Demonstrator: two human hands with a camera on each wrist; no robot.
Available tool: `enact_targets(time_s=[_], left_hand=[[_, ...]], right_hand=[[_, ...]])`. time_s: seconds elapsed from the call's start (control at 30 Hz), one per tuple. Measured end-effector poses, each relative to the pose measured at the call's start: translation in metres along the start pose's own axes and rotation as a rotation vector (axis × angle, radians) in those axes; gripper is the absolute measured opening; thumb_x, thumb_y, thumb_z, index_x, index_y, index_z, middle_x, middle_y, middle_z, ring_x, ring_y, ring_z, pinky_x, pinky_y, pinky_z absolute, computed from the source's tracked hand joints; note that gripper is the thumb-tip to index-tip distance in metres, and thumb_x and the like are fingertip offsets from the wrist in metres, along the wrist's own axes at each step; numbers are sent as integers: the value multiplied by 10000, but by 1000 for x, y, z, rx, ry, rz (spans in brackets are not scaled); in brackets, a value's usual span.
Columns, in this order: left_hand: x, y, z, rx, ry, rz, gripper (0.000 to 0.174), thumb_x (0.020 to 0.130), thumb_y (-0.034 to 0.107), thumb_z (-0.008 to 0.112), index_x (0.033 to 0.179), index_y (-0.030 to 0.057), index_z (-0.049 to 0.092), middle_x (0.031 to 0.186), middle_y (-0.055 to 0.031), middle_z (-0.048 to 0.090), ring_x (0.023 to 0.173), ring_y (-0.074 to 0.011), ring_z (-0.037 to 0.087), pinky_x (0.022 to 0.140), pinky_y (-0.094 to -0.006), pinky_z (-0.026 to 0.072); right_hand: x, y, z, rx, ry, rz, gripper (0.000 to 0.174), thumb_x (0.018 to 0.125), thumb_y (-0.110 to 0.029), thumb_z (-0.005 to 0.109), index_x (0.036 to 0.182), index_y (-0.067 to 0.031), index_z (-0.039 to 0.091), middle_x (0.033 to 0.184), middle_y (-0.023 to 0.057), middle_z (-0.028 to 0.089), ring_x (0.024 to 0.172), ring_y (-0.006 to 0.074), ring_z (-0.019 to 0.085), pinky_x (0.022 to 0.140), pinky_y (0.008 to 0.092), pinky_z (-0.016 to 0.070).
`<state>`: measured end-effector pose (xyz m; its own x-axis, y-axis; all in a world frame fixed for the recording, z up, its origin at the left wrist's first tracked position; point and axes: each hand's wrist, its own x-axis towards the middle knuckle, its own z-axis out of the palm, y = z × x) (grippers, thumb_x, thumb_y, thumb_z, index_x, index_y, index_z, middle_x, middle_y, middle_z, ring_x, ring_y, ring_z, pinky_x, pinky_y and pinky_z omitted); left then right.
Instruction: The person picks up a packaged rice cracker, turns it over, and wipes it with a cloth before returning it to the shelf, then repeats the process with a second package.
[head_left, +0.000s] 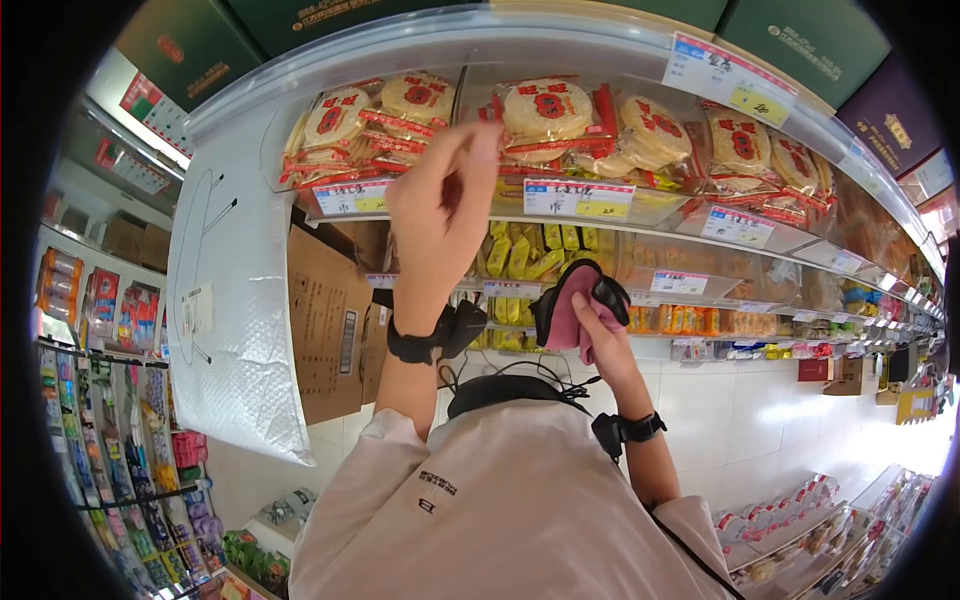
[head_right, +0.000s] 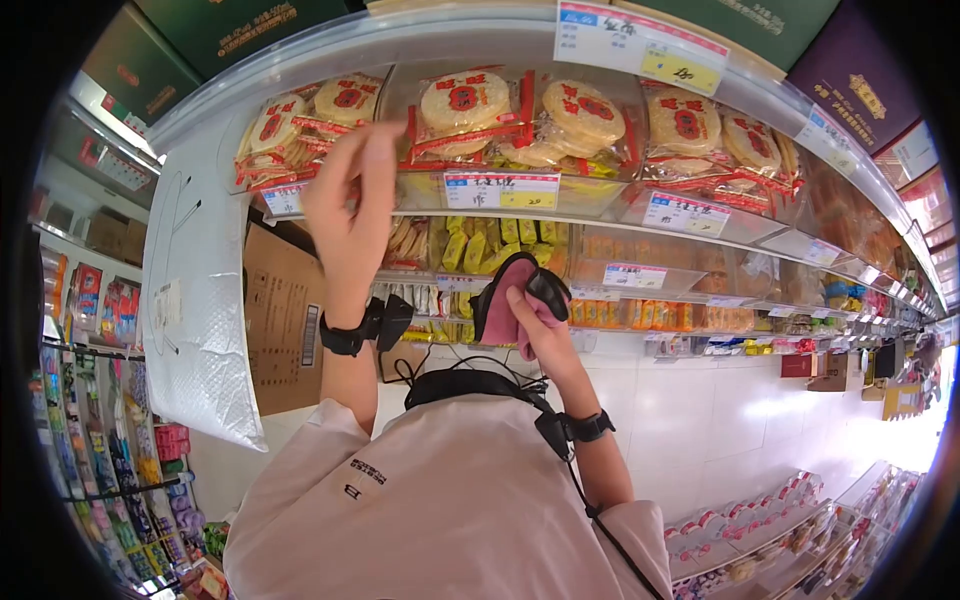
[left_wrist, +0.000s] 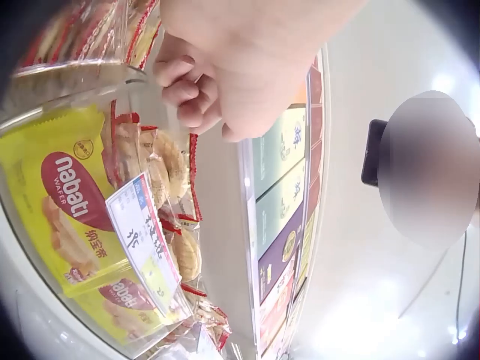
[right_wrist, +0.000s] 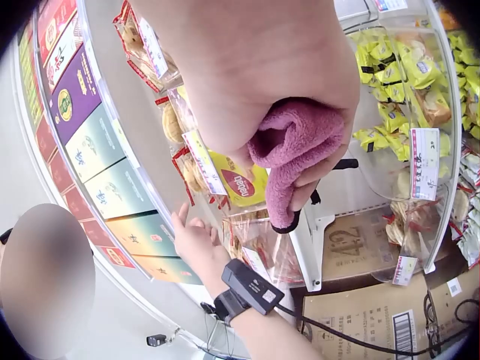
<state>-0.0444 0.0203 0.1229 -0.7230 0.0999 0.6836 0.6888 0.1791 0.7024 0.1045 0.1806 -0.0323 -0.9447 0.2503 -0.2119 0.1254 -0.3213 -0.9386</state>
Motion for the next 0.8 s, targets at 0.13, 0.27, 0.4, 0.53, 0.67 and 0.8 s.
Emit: enact_targets(time_s=[0.13,0.27,0.4,0.53,0.67,0.8], left_hand=[[-47,-11,-39,-158,197,-52,192,990,148,606,863,6,594,570,47,476,527,-6,392,469,-197,284],[-77,-49,-60,-88,280,-274,277,1011,174,546,763,50,532,588,41,437,472,-10,336,432,-203,220],[-95,-124,-76,282,93,-302,285,1001,196,568,800,-5,581,603,35,504,513,-37,437,459,-224,318],[-112,-210,-72,398,13,-452,228,891,198,694,921,-21,636,668,-125,567,607,-243,556,610,-354,470],[-114,-243,-61,699,-96,-354,303,826,202,736,1024,-15,666,999,-211,631,917,-380,627,777,-466,522],[-117,-280,-53,794,-102,-227,456,750,264,794,1072,-30,663,932,-261,671,907,-433,649,794,-482,519]], right_hand=[[0,-7,-2,-60,73,123,349,985,-385,612,728,-156,551,481,-47,460,384,61,433,382,231,278],[4,1,-9,-29,55,116,300,974,-364,630,760,-161,577,490,-55,451,388,54,409,388,237,253],[4,6,-9,-44,9,138,283,970,-351,636,767,-164,579,495,-61,443,390,49,393,397,237,237],[7,6,-2,-54,-6,138,287,969,-356,637,765,-165,573,496,-63,440,388,45,388,392,239,234],[4,4,-1,-86,-26,160,286,971,-355,635,767,-164,573,497,-64,440,386,45,383,388,239,231],[2,2,0,-89,-10,154,273,971,-350,636,777,-165,581,498,-62,439,384,47,379,384,234,228]])
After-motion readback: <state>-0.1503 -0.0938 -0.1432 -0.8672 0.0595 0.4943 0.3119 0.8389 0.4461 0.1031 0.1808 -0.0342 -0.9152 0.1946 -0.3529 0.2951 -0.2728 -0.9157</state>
